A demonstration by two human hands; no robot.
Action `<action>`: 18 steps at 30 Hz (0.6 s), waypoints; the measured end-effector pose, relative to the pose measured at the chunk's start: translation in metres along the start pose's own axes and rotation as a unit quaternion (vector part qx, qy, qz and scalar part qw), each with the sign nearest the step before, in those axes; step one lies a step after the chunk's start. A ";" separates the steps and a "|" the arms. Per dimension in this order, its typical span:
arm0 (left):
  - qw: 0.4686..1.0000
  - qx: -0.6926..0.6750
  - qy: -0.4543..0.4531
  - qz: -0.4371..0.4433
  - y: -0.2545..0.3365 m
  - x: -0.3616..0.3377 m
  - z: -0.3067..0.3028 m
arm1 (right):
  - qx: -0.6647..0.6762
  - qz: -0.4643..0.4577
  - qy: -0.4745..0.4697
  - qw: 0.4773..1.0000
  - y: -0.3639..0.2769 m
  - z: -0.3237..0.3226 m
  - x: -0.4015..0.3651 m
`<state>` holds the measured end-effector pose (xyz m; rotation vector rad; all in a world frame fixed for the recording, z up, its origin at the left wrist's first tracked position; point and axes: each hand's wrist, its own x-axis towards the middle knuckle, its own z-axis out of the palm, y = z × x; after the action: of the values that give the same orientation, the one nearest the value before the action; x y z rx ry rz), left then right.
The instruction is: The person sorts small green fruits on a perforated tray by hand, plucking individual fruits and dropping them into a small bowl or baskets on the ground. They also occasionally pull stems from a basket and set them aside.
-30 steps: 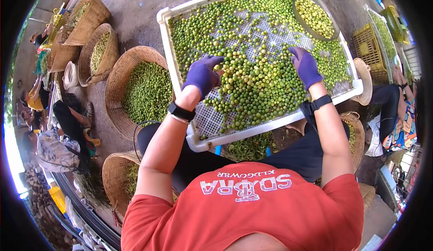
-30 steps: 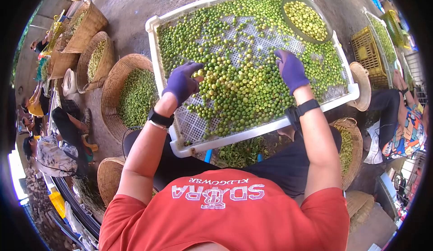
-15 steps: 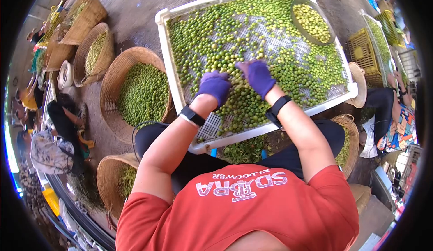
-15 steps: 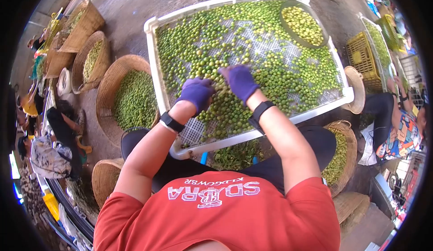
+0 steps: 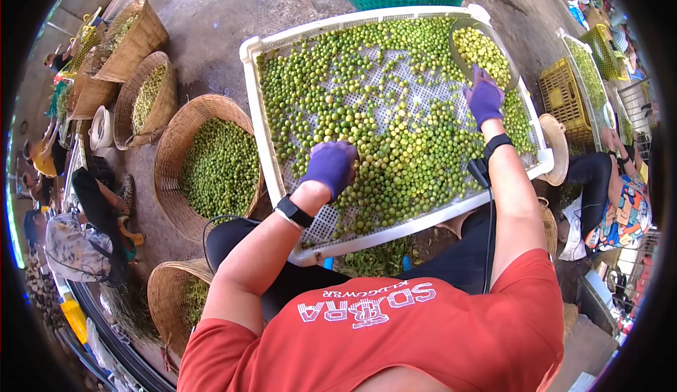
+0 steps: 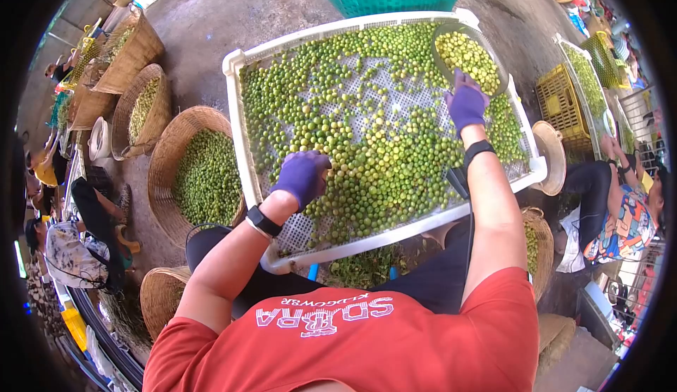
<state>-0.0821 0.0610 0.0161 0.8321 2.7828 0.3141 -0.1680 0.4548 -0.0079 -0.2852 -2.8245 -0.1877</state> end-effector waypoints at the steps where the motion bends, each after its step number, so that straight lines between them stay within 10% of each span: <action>1: 0.998 -0.056 0.008 -0.038 0.000 0.002 0.000 | -0.003 -0.008 0.017 1.000 0.003 0.000 0.001; 7: 0.935 -0.297 -0.031 -0.190 -0.003 0.003 0.001 | -0.060 -0.045 -0.190 0.979 0.012 -0.012 0.004; 11: 0.970 -0.188 -0.072 -0.133 -0.012 0.005 0.015 | 0.109 -0.161 0.067 0.979 0.000 0.006 -0.006; 18: 0.998 -0.054 -0.010 -0.035 -0.014 -0.007 0.023 | 0.071 -0.071 -0.060 0.993 -0.053 -0.044 -0.003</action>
<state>-0.0774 0.0488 -0.0089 0.7066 2.7408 0.4359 -0.1645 0.3960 0.0279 -0.0667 -2.9594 0.0004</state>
